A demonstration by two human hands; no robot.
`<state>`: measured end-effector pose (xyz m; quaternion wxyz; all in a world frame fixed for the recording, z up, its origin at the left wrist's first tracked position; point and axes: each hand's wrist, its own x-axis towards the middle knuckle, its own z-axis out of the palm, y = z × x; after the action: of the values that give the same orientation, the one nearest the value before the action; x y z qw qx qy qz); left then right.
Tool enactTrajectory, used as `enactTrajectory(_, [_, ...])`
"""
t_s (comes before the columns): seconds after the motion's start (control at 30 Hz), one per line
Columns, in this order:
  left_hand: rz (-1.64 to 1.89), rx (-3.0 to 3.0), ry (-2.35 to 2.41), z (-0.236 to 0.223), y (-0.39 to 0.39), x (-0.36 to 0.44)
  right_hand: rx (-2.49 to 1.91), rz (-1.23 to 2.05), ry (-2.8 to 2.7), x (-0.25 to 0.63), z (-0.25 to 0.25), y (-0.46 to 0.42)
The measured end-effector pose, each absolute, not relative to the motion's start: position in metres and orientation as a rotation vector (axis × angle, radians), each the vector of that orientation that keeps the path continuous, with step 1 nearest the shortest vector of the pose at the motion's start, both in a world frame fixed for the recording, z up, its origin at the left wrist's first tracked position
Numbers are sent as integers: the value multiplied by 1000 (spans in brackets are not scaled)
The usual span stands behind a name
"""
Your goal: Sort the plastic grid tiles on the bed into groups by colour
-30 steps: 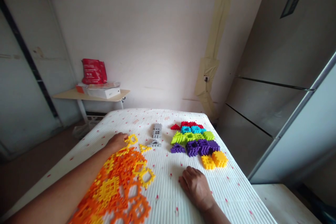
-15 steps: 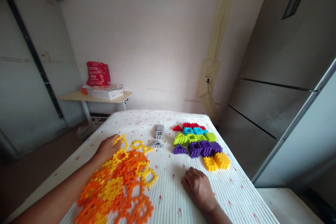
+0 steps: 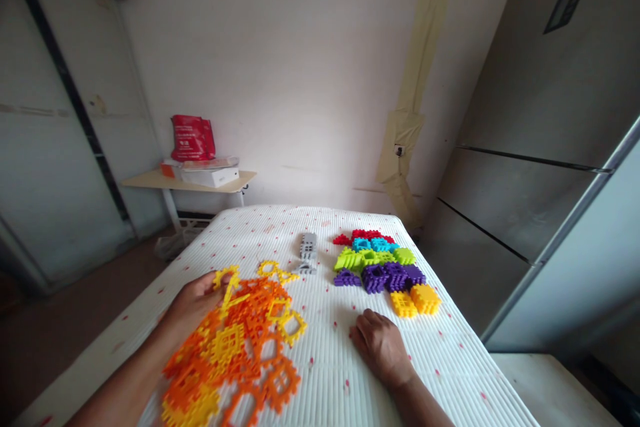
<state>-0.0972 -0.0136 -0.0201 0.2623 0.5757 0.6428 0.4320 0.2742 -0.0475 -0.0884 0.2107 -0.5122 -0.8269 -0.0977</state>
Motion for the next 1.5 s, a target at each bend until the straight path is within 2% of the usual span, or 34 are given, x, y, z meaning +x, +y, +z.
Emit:
enactTrajectory(0.23, [1209, 1476, 1733, -26, -27, -85, -1421, -250, -2285, 273, -86, -48])
enactTrajectory(0.43, [1298, 1198, 1417, -12, -40, -61, -1398, -239, -2283, 272, -86, -47])
enactTrajectory(0.83, [1170, 1397, 1338, -41, -65, -23, -1595, -184, -2253, 267, -73, -53])
enactTrajectory(0.93, [1120, 1529, 1342, -47, -65, -17, -1615, 31, -2111, 263, -72, -52])
enactTrajectory(1.1, [1151, 1911, 1405, -50, -66, -8, -1324, 906, -1653, 235, -55, -59])
enactTrajectory(1.2, [1257, 2065, 1400, -50, -66, -5, -1130, 1130, -1538, 211, -42, -68])
enactTrajectory(1.33, [1349, 2196, 1361, -51, -68, -1, -1073, 1093, -1660, 189, -35, -78])
enactTrajectory(1.5, [1261, 2181, 1297, -56, -69, 1, -1093, 804, -1864, 188, -37, -82])
